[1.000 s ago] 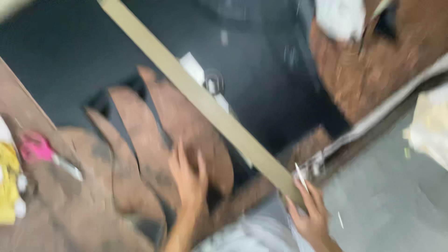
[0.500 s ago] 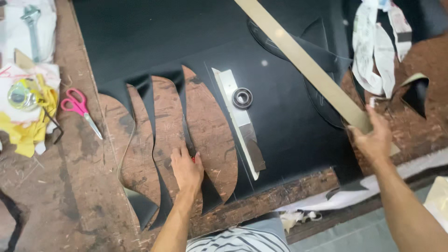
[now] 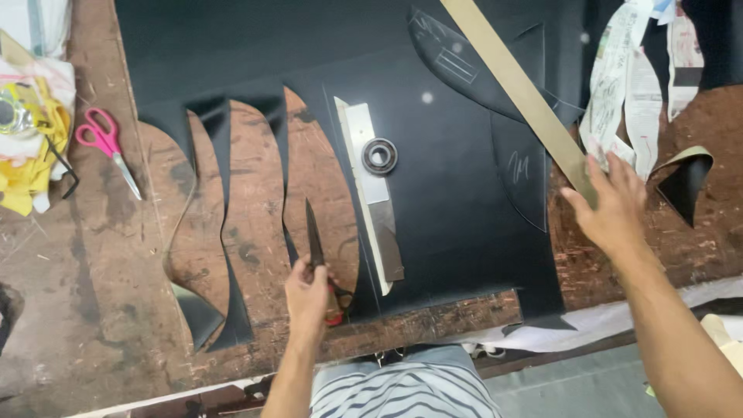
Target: The person places paper templates onto a large sheet of black fabric and traces around them using chalk. They then use shears to cut the fabric following the traced lines and the edges of the templates.
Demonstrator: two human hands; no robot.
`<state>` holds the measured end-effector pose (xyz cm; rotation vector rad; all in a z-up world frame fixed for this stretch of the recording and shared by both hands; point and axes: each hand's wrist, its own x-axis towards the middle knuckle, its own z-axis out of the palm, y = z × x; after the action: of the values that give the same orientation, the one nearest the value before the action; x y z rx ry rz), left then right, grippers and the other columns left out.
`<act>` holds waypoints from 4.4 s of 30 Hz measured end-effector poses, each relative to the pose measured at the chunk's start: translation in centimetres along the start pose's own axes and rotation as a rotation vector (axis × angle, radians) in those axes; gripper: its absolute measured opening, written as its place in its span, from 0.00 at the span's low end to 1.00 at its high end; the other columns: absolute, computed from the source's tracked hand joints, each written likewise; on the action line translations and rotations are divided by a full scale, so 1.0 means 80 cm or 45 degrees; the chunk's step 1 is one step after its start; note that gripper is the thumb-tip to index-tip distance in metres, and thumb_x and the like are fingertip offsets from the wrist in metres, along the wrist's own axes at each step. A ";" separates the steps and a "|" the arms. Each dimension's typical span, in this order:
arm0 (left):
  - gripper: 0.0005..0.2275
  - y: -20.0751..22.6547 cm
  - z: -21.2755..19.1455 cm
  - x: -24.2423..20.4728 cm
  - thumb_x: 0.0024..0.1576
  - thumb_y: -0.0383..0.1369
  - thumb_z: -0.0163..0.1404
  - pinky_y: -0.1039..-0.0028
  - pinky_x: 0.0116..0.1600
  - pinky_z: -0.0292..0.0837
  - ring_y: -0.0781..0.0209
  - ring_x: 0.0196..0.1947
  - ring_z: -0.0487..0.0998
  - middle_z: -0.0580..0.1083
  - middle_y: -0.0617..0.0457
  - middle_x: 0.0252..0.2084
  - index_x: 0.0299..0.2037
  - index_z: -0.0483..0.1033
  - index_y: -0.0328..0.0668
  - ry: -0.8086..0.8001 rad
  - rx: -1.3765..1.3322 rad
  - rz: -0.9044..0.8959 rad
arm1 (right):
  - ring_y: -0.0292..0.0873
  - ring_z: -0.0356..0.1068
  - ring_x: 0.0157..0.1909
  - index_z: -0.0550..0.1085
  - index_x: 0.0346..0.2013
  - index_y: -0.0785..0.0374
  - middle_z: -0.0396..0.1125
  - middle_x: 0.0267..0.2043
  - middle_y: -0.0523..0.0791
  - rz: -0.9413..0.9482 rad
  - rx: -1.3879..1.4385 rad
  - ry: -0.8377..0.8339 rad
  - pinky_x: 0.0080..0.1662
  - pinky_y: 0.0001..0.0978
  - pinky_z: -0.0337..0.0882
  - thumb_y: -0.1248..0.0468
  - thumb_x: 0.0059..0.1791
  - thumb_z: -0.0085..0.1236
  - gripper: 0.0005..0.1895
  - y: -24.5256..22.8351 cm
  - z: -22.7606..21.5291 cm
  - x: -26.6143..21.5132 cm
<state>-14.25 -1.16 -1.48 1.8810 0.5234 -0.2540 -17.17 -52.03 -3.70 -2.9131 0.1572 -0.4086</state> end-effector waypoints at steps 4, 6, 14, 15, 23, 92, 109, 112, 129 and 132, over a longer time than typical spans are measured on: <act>0.05 0.026 0.052 -0.076 0.60 0.32 0.51 0.77 0.30 0.70 0.67 0.24 0.72 0.71 0.56 0.26 0.35 0.71 0.41 -0.048 -0.673 -0.379 | 0.57 0.68 0.63 0.75 0.55 0.64 0.71 0.59 0.55 0.199 0.544 -0.058 0.65 0.47 0.66 0.64 0.56 0.57 0.14 -0.119 -0.018 0.000; 0.09 0.042 0.074 -0.097 0.62 0.34 0.52 0.76 0.29 0.69 0.67 0.23 0.70 0.70 0.56 0.25 0.32 0.68 0.40 -0.063 -0.765 -0.436 | 0.39 0.75 0.48 0.76 0.49 0.63 0.75 0.47 0.47 0.558 1.212 -0.419 0.50 0.33 0.75 0.61 0.54 0.53 0.12 -0.204 -0.023 -0.037; 0.13 0.030 0.080 -0.123 0.64 0.40 0.43 0.73 0.28 0.65 0.64 0.22 0.68 0.68 0.54 0.24 0.33 0.68 0.39 -0.274 -0.538 -0.448 | 0.36 0.74 0.45 0.70 0.58 0.70 0.73 0.44 0.45 1.110 2.252 -0.949 0.48 0.30 0.73 0.70 0.48 0.60 0.24 -0.358 -0.064 -0.157; 0.13 0.024 0.072 -0.125 0.64 0.40 0.43 0.73 0.28 0.65 0.64 0.22 0.68 0.68 0.54 0.24 0.33 0.68 0.39 -0.278 -0.548 -0.449 | 0.38 0.74 0.42 0.67 0.61 0.64 0.74 0.42 0.46 1.111 2.392 -1.032 0.47 0.31 0.74 0.68 0.46 0.61 0.28 -0.359 -0.067 -0.166; 0.07 -0.014 -0.022 -0.110 0.56 0.28 0.55 0.61 0.50 0.71 0.45 0.46 0.75 0.74 0.44 0.41 0.42 0.78 0.33 -0.603 0.548 0.678 | 0.30 0.68 0.39 0.76 0.50 0.71 0.70 0.36 0.38 1.015 1.904 -1.549 0.43 0.24 0.71 0.68 0.41 0.73 0.24 -0.326 -0.027 -0.318; 0.05 -0.034 -0.054 -0.057 0.51 0.23 0.57 0.61 0.42 0.72 0.48 0.37 0.75 0.72 0.47 0.34 0.36 0.76 0.36 -0.822 0.696 1.008 | 0.30 0.55 0.22 0.81 0.34 0.64 0.62 0.19 0.35 1.244 1.266 -1.090 0.27 0.24 0.54 0.57 0.34 0.81 0.21 -0.439 -0.005 -0.248; 0.04 -0.033 -0.057 -0.045 0.52 0.24 0.56 0.61 0.43 0.72 0.47 0.37 0.75 0.72 0.46 0.34 0.35 0.76 0.35 -0.884 0.662 1.039 | 0.31 0.60 0.25 0.79 0.35 0.68 0.67 0.23 0.39 1.236 1.398 -1.076 0.29 0.24 0.60 0.60 0.35 0.80 0.22 -0.439 0.008 -0.203; 0.04 -0.033 -0.058 -0.044 0.51 0.24 0.56 0.60 0.43 0.72 0.47 0.37 0.75 0.72 0.46 0.34 0.35 0.76 0.35 -0.921 0.654 1.020 | 0.29 0.65 0.27 0.79 0.37 0.65 0.71 0.25 0.37 1.205 1.524 -0.994 0.31 0.21 0.67 0.60 0.36 0.77 0.21 -0.437 0.016 -0.189; 0.07 -0.030 -0.059 -0.037 0.48 0.23 0.57 0.62 0.44 0.73 0.48 0.38 0.75 0.73 0.47 0.35 0.36 0.76 0.35 -0.973 0.642 1.008 | 0.27 0.60 0.25 0.78 0.35 0.66 0.65 0.23 0.35 1.191 1.523 -0.953 0.28 0.22 0.60 0.60 0.37 0.77 0.19 -0.441 0.020 -0.141; 0.08 -0.032 -0.061 -0.039 0.47 0.24 0.58 0.61 0.44 0.73 0.47 0.38 0.74 0.72 0.47 0.34 0.36 0.76 0.36 -0.997 0.653 1.028 | 0.27 0.62 0.25 0.78 0.35 0.66 0.67 0.22 0.35 1.194 1.502 -0.981 0.29 0.20 0.62 0.60 0.37 0.77 0.19 -0.443 0.017 -0.141</act>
<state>-18.58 3.38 -0.55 2.1071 -0.8923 -0.5705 -24.85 -15.75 -0.60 -1.4210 0.7670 0.5822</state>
